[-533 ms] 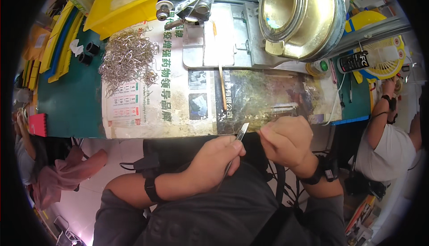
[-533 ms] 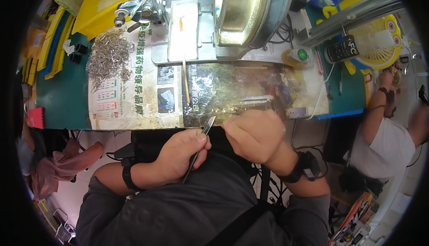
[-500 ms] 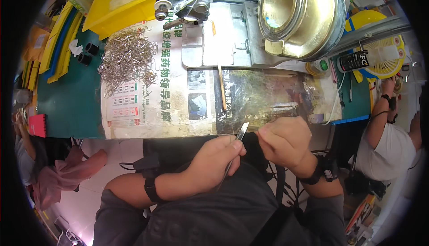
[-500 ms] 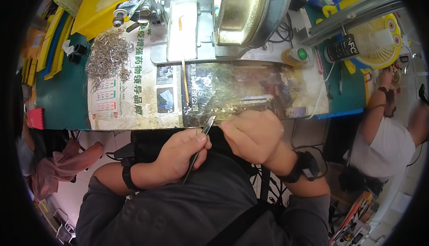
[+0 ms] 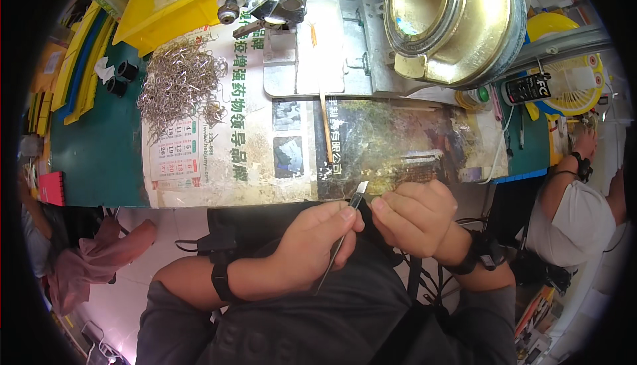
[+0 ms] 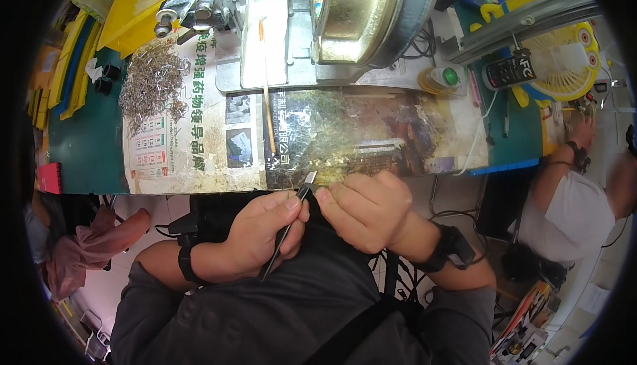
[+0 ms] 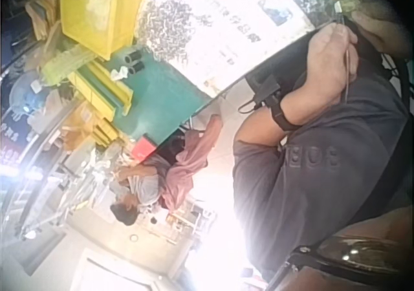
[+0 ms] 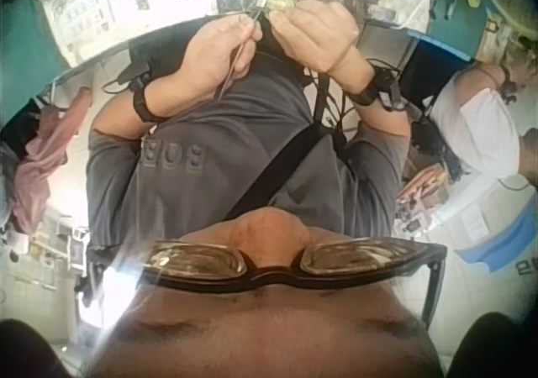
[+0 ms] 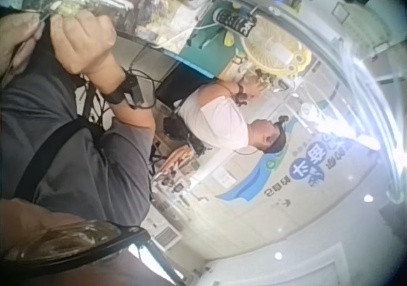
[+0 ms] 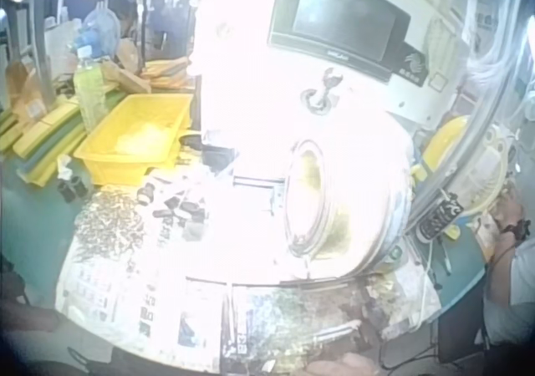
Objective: The recorder is assembling small metal components using specialized machinery, tweezers, and adhesive.
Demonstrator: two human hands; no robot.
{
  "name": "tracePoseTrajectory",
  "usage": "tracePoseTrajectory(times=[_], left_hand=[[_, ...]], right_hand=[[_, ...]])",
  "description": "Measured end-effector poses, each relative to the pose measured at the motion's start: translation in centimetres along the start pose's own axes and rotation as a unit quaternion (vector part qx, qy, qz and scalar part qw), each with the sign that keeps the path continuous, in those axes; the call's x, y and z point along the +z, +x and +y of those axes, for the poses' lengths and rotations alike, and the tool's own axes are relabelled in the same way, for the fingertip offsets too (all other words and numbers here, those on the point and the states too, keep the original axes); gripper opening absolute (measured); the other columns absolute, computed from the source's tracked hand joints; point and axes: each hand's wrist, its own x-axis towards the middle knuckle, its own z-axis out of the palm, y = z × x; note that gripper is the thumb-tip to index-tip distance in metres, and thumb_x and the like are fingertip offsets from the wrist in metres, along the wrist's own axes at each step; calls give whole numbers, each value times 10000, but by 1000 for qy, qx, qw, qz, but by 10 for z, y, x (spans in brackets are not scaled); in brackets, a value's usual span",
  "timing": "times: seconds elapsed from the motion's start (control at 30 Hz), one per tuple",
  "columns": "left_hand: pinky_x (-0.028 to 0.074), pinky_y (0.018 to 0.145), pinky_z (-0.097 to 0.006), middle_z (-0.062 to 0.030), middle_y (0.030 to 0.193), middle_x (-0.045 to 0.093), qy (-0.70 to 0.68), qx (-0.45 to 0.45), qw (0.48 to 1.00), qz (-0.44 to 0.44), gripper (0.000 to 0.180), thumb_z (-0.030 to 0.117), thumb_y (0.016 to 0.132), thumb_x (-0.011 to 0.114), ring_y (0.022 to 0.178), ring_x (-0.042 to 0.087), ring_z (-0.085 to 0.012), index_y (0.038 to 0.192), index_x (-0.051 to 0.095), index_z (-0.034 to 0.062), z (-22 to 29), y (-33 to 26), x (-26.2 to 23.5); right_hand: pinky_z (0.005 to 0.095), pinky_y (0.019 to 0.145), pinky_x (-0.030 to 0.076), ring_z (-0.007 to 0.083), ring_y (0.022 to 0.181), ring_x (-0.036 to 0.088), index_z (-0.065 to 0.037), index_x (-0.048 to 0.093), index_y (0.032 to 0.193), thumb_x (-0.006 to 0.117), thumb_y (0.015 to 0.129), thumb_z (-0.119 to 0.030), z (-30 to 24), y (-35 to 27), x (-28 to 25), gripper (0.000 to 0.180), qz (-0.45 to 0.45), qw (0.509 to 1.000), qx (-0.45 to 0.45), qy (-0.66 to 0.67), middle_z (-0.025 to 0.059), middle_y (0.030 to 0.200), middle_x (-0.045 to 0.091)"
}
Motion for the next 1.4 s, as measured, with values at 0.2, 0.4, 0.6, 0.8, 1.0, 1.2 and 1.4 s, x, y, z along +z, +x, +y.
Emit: tracePoseTrajectory(times=[0.2, 0.4, 0.6, 0.8, 1.0, 1.2, 1.4], left_hand=[[318, 368, -258, -32, 548, 461, -41, -11, 999, 4, 304, 326, 1080, 428, 378, 363, -131, 958, 532, 68, 5, -1, 5], [309, 362, -258, -24, 544, 450, -50, -13, 999, 8, 296, 318, 1078, 433, 376, 355, -128, 955, 526, 65, 4, -1, 4], [306, 367, -255, -16, 542, 448, -51, -21, 998, 11, 288, 310, 1077, 436, 383, 350, -125, 956, 529, 66, 6, -2, 5], [311, 384, -246, -17, 541, 462, -43, -8, 999, 11, 290, 296, 1078, 426, 404, 368, -117, 953, 539, 60, 2, 0, 3], [323, 402, -243, -21, 544, 469, 19, 13, 1000, 18, 292, 291, 1078, 425, 423, 388, -108, 948, 547, 59, -1, 1, 2], [326, 404, -242, -25, 553, 473, 13, 18, 1000, 10, 298, 298, 1079, 424, 431, 395, -110, 952, 547, 58, -3, 2, -1], [331, 408, -241, -30, 560, 479, 6, 19, 1000, 3, 303, 308, 1079, 428, 433, 398, -114, 952, 544, 59, -3, 3, -1]], right_hand=[[285, 519, 351, 168, 654, 616, -58, 687, 890, 785, 700, -39, 13, 1, 4, 214, 4, 1000, 17, 2, 13, 769, 647], [289, 515, 346, 156, 644, 608, -82, 689, 878, 788, 691, -47, 5, 0, 7, 215, 38, 998, 28, 38, -2, 760, 642], [299, 522, 355, 165, 587, 561, -80, 689, 859, 782, 684, -37, 14, 3, 5, 203, -7, 998, 50, 24, -11, 698, 586], [310, 523, 363, 176, 584, 563, -84, 689, 846, 791, 681, -32, 15, 0, 12, 201, 43, 996, 79, 28, -5, 694, 590], [317, 531, 378, 184, 602, 581, -90, 687, 880, 804, 688, -33, 3, 0, 6, 233, 21, 997, 66, 33, -3, 716, 611], [310, 523, 366, 191, 598, 574, -91, 685, 885, 802, 676, -26, -2, 1, 5, 248, 18, 996, 75, 50, 3, 715, 607], [321, 503, 343, 191, 549, 525, -94, 677, 820, 801, 676, -30, 1, 5, 3, 200, -3, 993, 101, 54, -1, 663, 565]])
